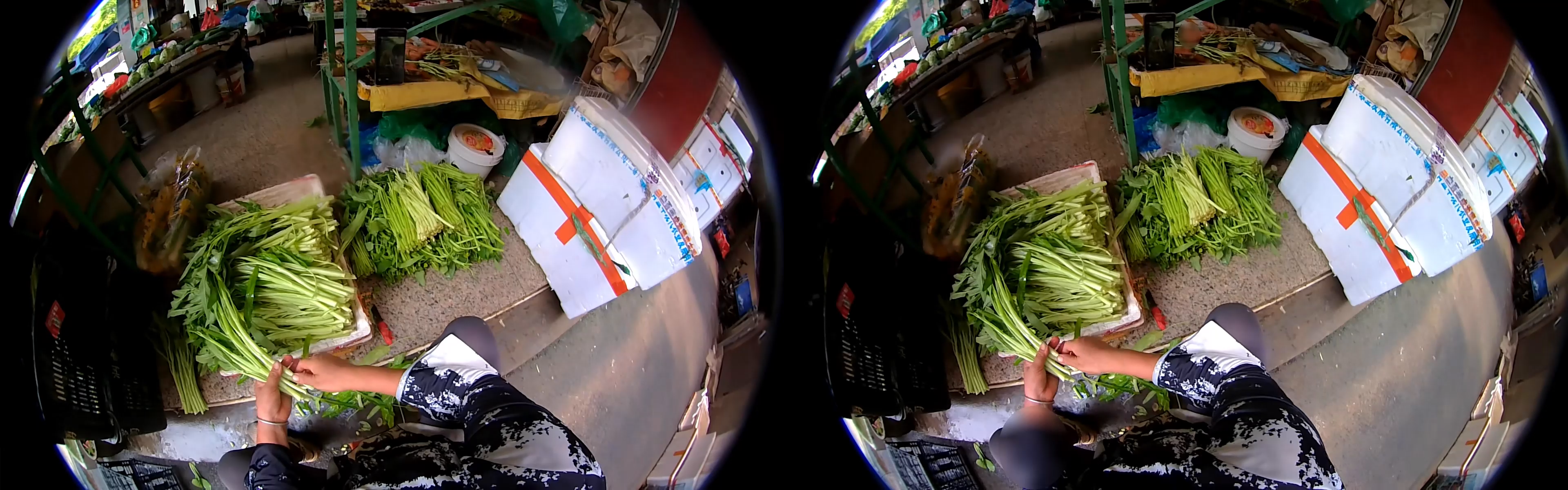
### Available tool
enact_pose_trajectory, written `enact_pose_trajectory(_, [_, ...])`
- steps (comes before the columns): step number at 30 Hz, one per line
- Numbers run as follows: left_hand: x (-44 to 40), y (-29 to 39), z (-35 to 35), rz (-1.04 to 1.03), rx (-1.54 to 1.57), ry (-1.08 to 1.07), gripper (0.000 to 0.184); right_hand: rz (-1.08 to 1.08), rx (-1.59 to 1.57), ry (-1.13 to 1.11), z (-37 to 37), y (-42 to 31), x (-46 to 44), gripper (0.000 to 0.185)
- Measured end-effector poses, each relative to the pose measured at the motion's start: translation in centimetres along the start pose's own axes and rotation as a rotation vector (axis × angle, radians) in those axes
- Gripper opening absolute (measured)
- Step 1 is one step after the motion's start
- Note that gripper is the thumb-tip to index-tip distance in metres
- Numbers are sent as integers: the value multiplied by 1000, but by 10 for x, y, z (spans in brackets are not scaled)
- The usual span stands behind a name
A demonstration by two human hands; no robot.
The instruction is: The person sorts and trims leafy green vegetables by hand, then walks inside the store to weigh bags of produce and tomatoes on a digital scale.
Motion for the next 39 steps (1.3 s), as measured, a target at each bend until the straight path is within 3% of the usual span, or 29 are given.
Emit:
enact_pose_trajectory(12, [2, -12, -9, 165, 210, -143, 36, 176, 140, 106, -9, -4, 7, 25])
enact_pose_trajectory(21, [5, -4, -16, 76, 70, -158, 38, 113, 146, 126, -6, -6, 10, 26])
enact_pose_trajectory(27, [1, -5, -11, 78, 161, -150, 32, 145, -38, 120, -11, 0, 3, 34])
enact_pose_trajectory(29, [-1, -5, -10, 67, 160, -145, 32, -141, -397, 0, -14, 12, 2, 40])
enact_pose_trajectory(30, [-1, -5, -12, 74, 177, -153, 30, -143, -393, 2, -17, 15, 2, 40])
enact_pose_trajectory(32, [-4, -7, -16, 73, 202, -154, 29, -435, -1126, 25, -34, 41, 5, 46])
enact_pose_trajectory(34, [-2, -5, -20, 56, 164, -90, 29, -637, -1522, 82, -50, 50, 7, 47])
enact_pose_trajectory(36, [-2, -11, -16, 54, 147, -37, 27, -598, -1769, 161, -53, 35, 8, 42])
enact_pose_trajectory(38, [-3, -23, -14, 76, 246, -45, 26, -366, -1811, 237, -51, 26, -7, 40])
enact_pose_trajectory(39, [-2, -13, -18, 55, 275, -17, 26, -351, -1666, 185, -53, 23, -13, 38])
Point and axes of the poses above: each hand's wrist, its own x-axis away from the middle knuckle, its own z-axis out of the back of the hand, y = z × x, the point moved 6 cm from there along -x, towards the middle knuckle, and after that the axes turned 7 degrees about -z, right-handed, at the moved point
